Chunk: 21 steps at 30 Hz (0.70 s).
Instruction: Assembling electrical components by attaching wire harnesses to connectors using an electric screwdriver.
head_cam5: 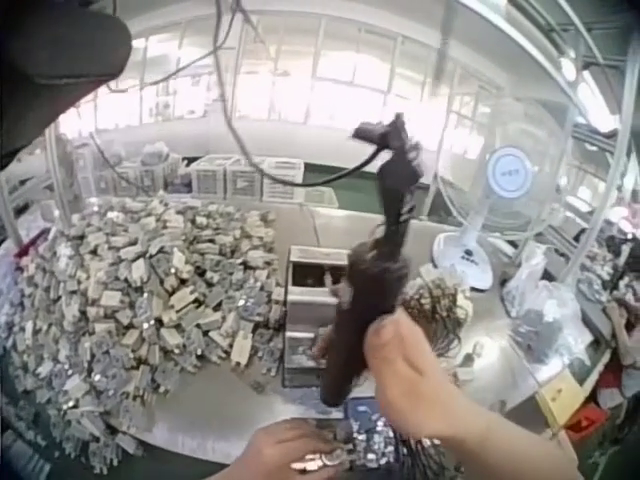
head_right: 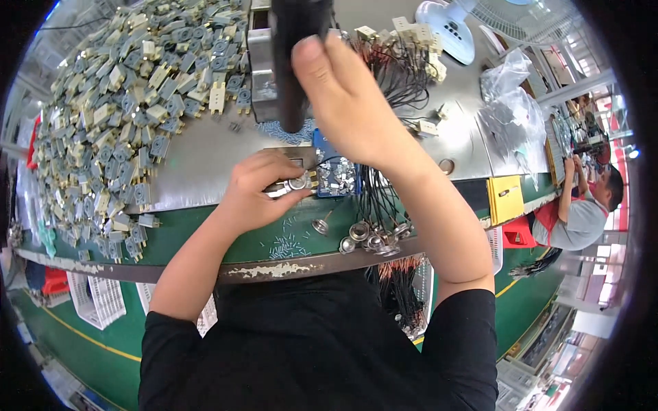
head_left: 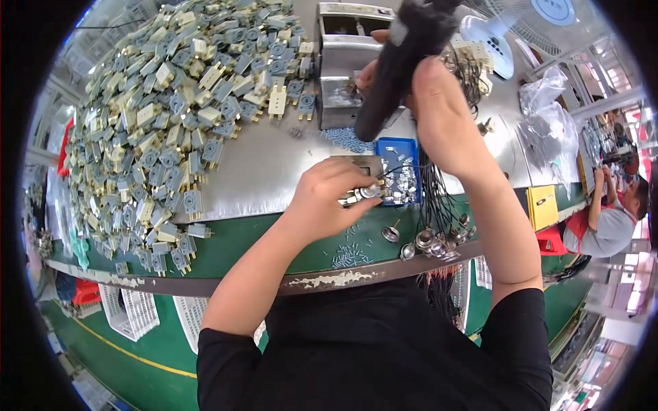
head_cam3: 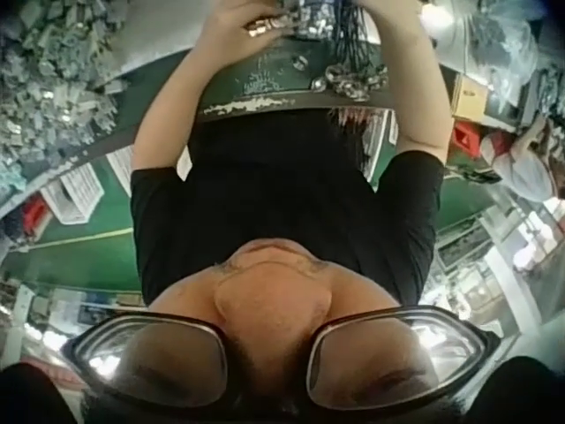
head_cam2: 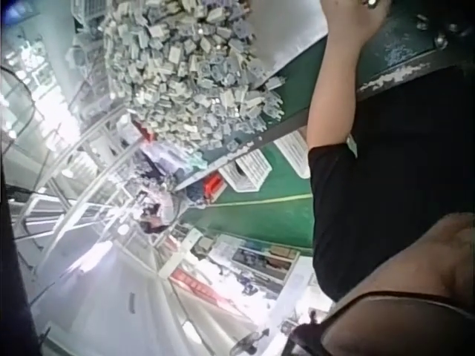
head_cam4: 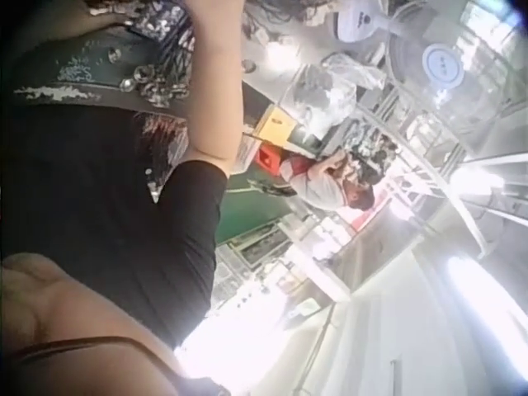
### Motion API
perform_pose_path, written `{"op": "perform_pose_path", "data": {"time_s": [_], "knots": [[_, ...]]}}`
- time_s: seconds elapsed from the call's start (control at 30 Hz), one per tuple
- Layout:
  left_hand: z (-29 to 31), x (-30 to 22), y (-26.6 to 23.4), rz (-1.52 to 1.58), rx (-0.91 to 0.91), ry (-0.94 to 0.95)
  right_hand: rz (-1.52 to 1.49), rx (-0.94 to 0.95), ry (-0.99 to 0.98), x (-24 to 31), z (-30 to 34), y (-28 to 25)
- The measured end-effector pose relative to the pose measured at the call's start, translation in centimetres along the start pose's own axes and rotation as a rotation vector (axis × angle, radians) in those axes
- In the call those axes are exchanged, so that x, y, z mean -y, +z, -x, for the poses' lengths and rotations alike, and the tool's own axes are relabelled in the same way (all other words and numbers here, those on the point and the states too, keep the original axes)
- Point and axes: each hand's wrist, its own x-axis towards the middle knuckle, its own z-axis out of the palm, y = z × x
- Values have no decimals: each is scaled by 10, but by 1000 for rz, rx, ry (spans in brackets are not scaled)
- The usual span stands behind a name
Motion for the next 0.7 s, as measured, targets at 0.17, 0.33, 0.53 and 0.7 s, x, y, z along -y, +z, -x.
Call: {"op": "perform_pose_path", "data": {"time_s": [0.17,0.33,0.53,0.7], "knots": [[1,-2,-3,5,7,-54,585,-5,27,24,24,-11],[-1,-5,1,-6,-143,4,694,452,4,2,58,-16],[0,-18,4,-23,-329,-86,760,236,-191,-25,73,12],[-2,-23,7,-99,-362,-85,853,131,-204,-26,75,14]]}}
